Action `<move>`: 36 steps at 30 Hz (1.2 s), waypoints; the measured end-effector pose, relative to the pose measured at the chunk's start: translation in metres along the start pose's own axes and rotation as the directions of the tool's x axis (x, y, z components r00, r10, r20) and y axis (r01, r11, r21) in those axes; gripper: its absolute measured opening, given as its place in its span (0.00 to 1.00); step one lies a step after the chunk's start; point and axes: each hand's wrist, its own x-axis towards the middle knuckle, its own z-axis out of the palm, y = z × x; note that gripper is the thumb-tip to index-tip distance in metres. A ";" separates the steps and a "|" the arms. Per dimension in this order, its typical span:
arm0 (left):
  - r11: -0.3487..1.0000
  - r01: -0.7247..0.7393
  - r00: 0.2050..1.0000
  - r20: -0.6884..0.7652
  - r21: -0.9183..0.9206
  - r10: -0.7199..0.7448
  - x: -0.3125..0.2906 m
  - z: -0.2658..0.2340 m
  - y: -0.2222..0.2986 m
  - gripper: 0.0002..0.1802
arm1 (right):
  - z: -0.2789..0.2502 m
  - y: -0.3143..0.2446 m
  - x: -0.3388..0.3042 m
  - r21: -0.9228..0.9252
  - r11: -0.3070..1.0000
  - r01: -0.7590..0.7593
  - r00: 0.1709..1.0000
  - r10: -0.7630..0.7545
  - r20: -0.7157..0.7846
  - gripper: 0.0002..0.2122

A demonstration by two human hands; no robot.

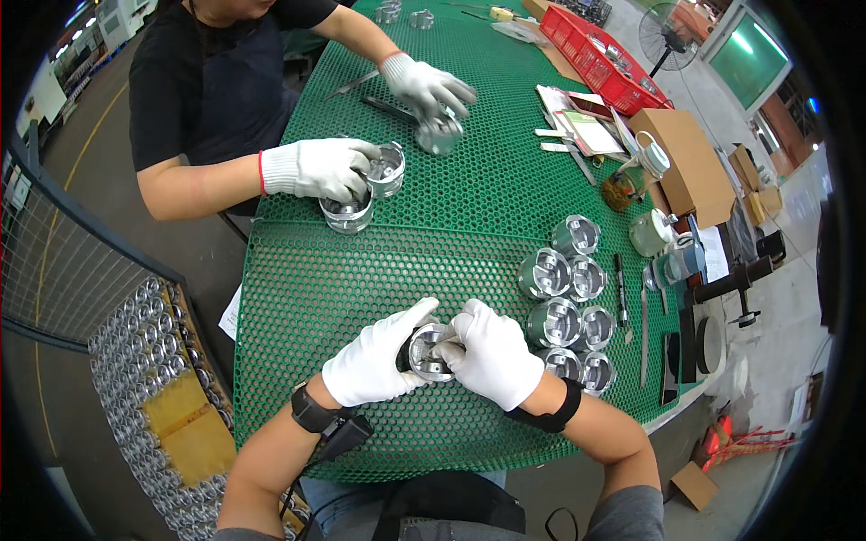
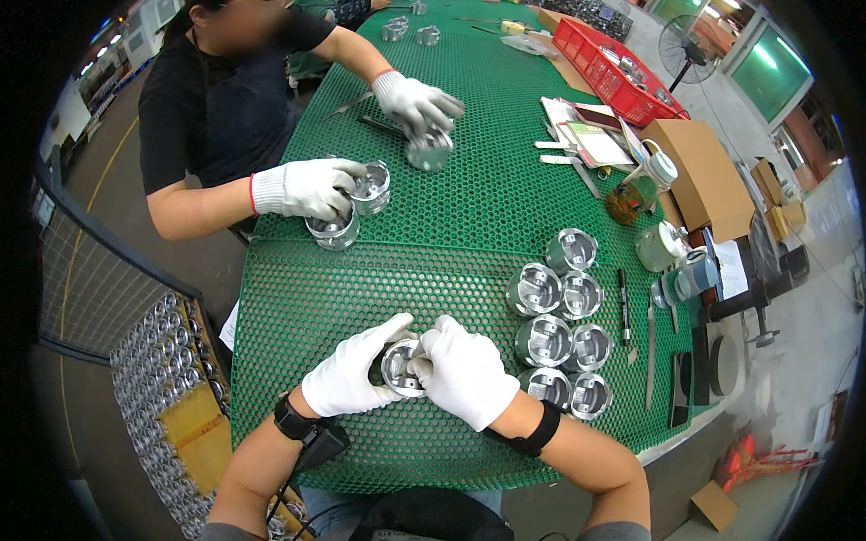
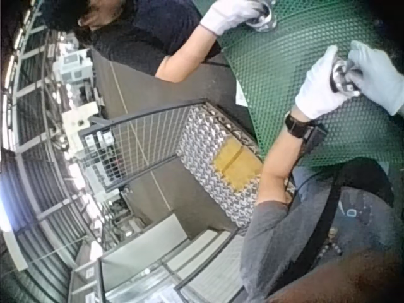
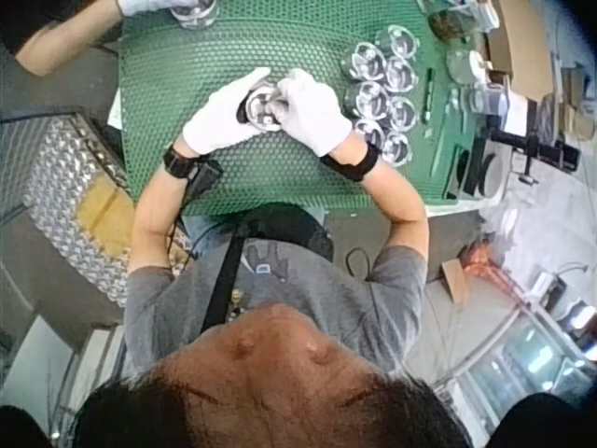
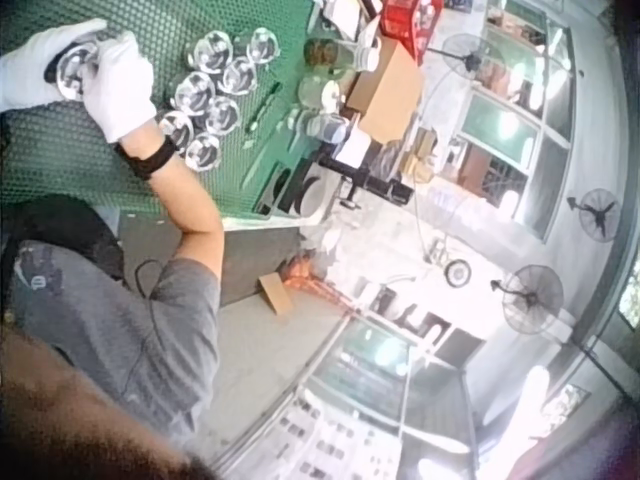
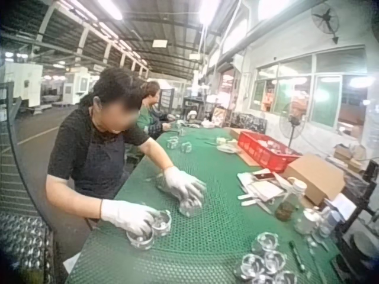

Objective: Cleaning and inspecting metal pistons with a cloth at a workstation.

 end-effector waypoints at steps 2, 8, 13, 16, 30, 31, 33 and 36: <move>1.000 -0.005 1.000 0.000 -0.011 0.005 -0.001 0.000 -0.001 0.54 | 0.004 -0.001 -0.002 -0.006 1.000 -0.006 0.999 0.006 -0.041 0.12; 0.999 0.048 0.998 0.027 0.008 -0.048 0.000 -0.003 0.006 0.53 | 0.008 -0.005 -0.006 0.048 0.997 -0.058 0.992 0.063 -0.111 0.10; 0.989 0.147 0.989 -0.035 0.010 -0.147 -0.002 0.008 -0.002 0.54 | 0.016 -0.010 -0.005 0.038 0.988 -0.148 0.974 0.152 -0.166 0.08; 0.988 0.154 0.988 -0.011 0.008 -0.154 0.004 0.008 0.010 0.54 | -0.006 0.010 0.003 0.229 0.966 -0.116 0.992 0.125 -0.024 0.09; 0.957 0.093 0.971 -0.187 -0.274 -0.148 0.079 -0.051 -0.051 0.58 | -0.002 -0.003 -0.114 0.961 -0.040 -0.273 0.896 0.353 0.269 0.13; 0.966 0.117 0.962 -0.214 -0.232 -0.168 0.098 -0.058 -0.068 0.57 | -0.002 -0.003 -0.120 0.950 -0.059 -0.308 0.890 0.336 0.309 0.14; 0.972 0.155 0.944 -0.264 -0.177 -0.199 0.130 -0.074 -0.094 0.54 | 0.026 0.001 -0.122 0.945 -0.008 -0.327 0.884 0.352 0.308 0.12; 0.961 0.199 0.928 -0.279 -0.191 -0.247 0.155 -0.082 -0.120 0.53 | 0.036 0.004 -0.121 0.938 0.033 -0.345 0.885 0.345 0.313 0.10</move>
